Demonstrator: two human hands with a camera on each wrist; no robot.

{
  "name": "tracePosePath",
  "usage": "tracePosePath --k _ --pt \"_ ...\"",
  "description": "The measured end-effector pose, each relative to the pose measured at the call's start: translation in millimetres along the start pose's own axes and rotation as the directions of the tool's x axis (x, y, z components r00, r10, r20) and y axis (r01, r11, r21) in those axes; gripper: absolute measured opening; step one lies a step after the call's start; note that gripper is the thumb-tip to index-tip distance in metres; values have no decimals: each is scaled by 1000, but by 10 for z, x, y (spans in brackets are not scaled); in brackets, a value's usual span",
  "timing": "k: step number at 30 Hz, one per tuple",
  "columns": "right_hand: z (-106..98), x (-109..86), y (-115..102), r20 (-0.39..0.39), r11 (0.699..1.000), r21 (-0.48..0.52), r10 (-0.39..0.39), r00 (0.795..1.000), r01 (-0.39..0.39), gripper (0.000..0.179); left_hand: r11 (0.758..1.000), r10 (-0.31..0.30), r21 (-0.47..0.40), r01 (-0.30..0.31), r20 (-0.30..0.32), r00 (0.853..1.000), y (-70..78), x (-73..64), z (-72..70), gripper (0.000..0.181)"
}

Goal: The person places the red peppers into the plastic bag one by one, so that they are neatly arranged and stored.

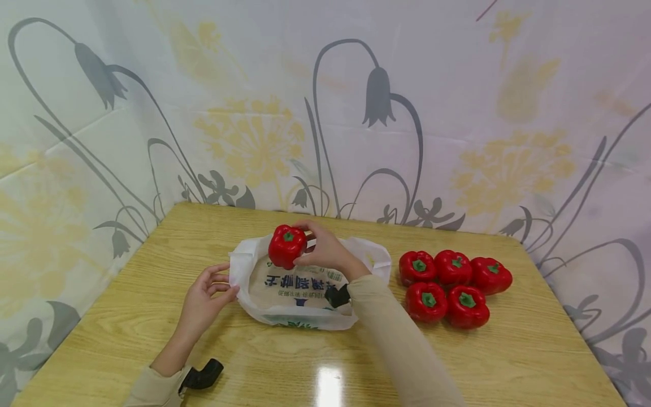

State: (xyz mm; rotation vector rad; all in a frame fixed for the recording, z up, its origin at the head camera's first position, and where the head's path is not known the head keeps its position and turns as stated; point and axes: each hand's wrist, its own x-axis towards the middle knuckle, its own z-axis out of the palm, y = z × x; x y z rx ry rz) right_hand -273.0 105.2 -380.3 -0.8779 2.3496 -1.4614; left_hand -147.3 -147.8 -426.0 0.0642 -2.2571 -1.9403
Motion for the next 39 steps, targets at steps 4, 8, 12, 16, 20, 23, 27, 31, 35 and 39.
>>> tracePosePath --k 4,8,12,16,20,23,27,31,35,39 --pt "58 55 40 29 1000 6 -2 1000 2 72 1000 -6 -6 6 6 1000 14 0 4 48" --pt "122 95 88 39 1000 -6 0 999 0 71 1000 -7 -6 7 8 1000 25 4 8 48" --pt "189 113 152 30 998 -50 42 999 -41 70 1000 -5 2 5 2 1000 24 8 11 47" --pt "237 111 206 0 993 -88 79 997 -79 72 1000 -4 4 4 3 1000 28 4 19 47" --pt "265 90 216 -34 991 -83 107 994 -110 77 1000 -10 0 10 6 1000 24 6 26 47" --pt "285 76 206 -51 989 -76 120 991 -123 77 1000 -21 2 21 3 1000 16 7 24 48" --pt "305 85 193 -60 988 -94 116 991 -121 74 1000 -27 14 27 -5 1000 -3 13 20 48" --pt "319 104 179 -36 991 -86 103 994 -106 73 1000 -18 23 18 -10 1000 -20 14 20 48" --pt "325 116 183 -10 993 -81 84 996 -84 72 1000 -27 15 27 -9 1000 -23 12 16 48" --pt "322 119 183 -5 993 -82 88 996 -88 75 999 -38 10 38 -1 999 -18 8 17 48"
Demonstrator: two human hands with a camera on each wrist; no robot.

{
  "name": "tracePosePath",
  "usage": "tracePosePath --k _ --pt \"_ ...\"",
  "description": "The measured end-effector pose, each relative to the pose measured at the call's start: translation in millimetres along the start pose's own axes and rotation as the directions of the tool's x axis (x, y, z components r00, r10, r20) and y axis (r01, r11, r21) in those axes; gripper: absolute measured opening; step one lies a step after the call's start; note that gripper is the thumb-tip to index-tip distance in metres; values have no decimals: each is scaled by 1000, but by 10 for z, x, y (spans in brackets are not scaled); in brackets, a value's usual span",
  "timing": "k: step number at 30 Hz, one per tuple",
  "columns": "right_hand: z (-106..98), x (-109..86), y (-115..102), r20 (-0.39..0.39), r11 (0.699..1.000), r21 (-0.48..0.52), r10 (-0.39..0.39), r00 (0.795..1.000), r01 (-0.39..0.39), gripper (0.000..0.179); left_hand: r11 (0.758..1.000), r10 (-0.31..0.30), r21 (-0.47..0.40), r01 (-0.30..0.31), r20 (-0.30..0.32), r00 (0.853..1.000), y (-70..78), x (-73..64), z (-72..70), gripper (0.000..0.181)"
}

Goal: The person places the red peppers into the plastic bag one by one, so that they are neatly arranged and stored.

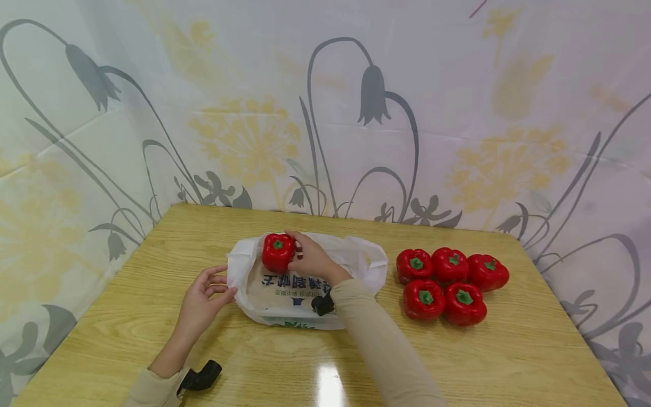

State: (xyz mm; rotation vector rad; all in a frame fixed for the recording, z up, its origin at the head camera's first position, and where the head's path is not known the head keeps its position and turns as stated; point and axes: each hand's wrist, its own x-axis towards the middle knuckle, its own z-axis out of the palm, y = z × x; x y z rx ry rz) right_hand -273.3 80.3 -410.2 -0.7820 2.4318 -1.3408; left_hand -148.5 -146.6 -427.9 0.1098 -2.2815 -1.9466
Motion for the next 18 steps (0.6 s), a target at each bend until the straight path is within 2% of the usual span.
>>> tracePosePath --k 8,12,18 --pt "-49 -97 -53 -67 1000 -15 6 998 -7 77 1000 3 2 -2 -7 1000 4 8 9 48" --pt "-102 -175 -99 -128 1000 -1 -16 992 16 75 1000 6 14 -6 -8 1000 6 10 8 49" --pt "-160 -290 -164 -200 995 49 -80 977 92 71 1000 1 26 -1 -2 1000 15 6 5 49"
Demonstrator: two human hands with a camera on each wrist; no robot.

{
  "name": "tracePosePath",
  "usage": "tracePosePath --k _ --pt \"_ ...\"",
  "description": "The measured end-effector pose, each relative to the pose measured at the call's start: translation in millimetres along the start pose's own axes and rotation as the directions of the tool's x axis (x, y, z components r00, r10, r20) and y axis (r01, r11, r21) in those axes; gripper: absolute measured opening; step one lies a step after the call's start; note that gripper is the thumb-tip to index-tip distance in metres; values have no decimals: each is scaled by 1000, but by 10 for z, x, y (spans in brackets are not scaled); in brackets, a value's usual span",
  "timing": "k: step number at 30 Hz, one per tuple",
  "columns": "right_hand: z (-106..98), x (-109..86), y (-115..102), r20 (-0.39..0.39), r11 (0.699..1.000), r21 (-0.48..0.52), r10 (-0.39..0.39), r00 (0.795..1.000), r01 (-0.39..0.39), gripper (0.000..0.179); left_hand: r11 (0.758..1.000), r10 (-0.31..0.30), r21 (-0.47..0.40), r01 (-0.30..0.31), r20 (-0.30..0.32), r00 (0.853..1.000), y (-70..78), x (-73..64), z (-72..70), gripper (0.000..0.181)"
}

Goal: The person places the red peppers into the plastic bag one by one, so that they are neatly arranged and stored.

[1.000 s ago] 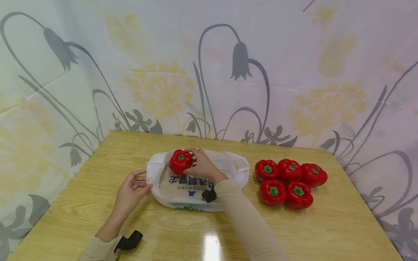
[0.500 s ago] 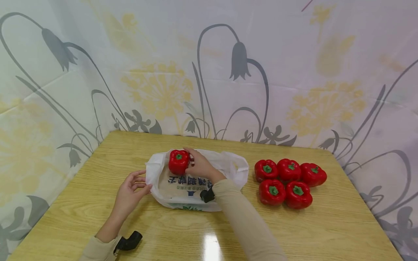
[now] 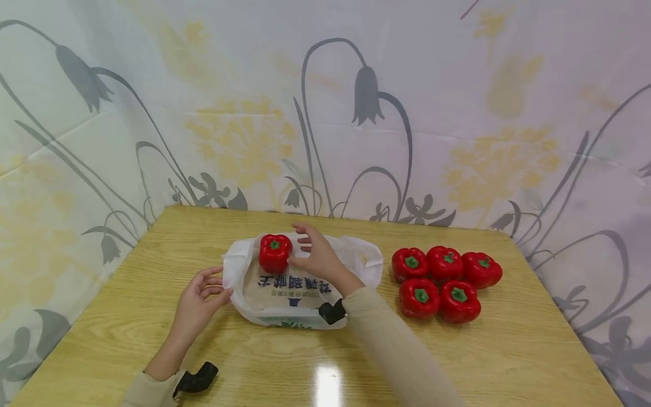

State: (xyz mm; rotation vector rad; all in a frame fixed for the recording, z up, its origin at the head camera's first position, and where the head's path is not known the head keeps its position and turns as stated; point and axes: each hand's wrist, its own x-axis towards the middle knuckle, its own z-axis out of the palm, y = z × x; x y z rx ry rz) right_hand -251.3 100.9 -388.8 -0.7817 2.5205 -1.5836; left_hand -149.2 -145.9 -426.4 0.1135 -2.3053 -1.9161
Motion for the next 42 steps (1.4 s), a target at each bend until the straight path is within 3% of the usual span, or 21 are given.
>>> tracePosePath --k 12,19,25,33,42 --pt "-48 -260 -135 -45 992 92 -80 996 84 63 1000 9 14 -9 -3 1000 10 -5 -28 49" --pt "-75 -463 -448 -86 987 133 -84 993 95 56 1000 14 8 -14 -2 1000 14 -6 -29 49" --pt "-82 -490 -224 -140 983 154 -80 987 102 56 1000 24 -1 -24 2 1000 14 1 -19 49" --pt "-167 -635 -216 -168 979 150 -114 979 140 52 1000 10 -12 -10 4 1000 14 -12 -9 49" --pt "-279 -800 -150 -273 971 72 -200 941 228 45 1000 25 -12 -25 -9 1000 7 -24 -11 48"
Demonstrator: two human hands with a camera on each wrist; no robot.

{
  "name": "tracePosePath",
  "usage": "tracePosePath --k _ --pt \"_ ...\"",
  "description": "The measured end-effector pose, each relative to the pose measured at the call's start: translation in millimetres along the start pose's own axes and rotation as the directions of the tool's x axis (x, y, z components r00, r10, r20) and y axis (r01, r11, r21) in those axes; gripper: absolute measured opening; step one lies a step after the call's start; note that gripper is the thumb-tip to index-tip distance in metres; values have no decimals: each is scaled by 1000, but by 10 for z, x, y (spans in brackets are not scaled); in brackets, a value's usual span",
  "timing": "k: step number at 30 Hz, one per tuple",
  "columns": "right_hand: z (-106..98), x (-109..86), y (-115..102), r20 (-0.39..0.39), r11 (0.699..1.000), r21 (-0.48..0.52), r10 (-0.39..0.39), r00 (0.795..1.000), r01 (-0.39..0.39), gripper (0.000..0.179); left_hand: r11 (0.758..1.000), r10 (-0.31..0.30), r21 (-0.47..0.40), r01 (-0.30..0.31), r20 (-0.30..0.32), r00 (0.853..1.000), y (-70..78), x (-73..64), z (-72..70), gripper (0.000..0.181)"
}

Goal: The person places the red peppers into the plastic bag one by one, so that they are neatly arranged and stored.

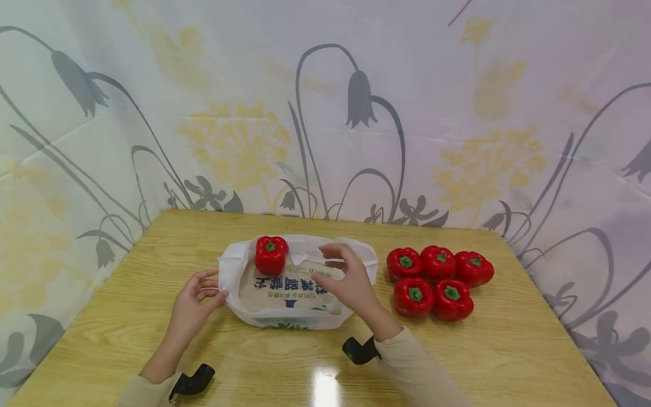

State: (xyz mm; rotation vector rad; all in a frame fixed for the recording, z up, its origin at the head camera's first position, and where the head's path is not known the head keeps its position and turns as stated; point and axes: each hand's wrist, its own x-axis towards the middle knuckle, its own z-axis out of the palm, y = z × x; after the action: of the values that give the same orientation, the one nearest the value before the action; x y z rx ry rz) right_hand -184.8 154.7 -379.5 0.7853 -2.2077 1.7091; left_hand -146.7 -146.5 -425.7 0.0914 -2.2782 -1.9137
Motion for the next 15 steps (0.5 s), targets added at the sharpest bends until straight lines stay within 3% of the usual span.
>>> tracePosePath --k 15 --pt "-315 -175 -69 -76 999 -9 36 996 -37 43 1000 -15 17 15 12 1000 13 -1 13 49"
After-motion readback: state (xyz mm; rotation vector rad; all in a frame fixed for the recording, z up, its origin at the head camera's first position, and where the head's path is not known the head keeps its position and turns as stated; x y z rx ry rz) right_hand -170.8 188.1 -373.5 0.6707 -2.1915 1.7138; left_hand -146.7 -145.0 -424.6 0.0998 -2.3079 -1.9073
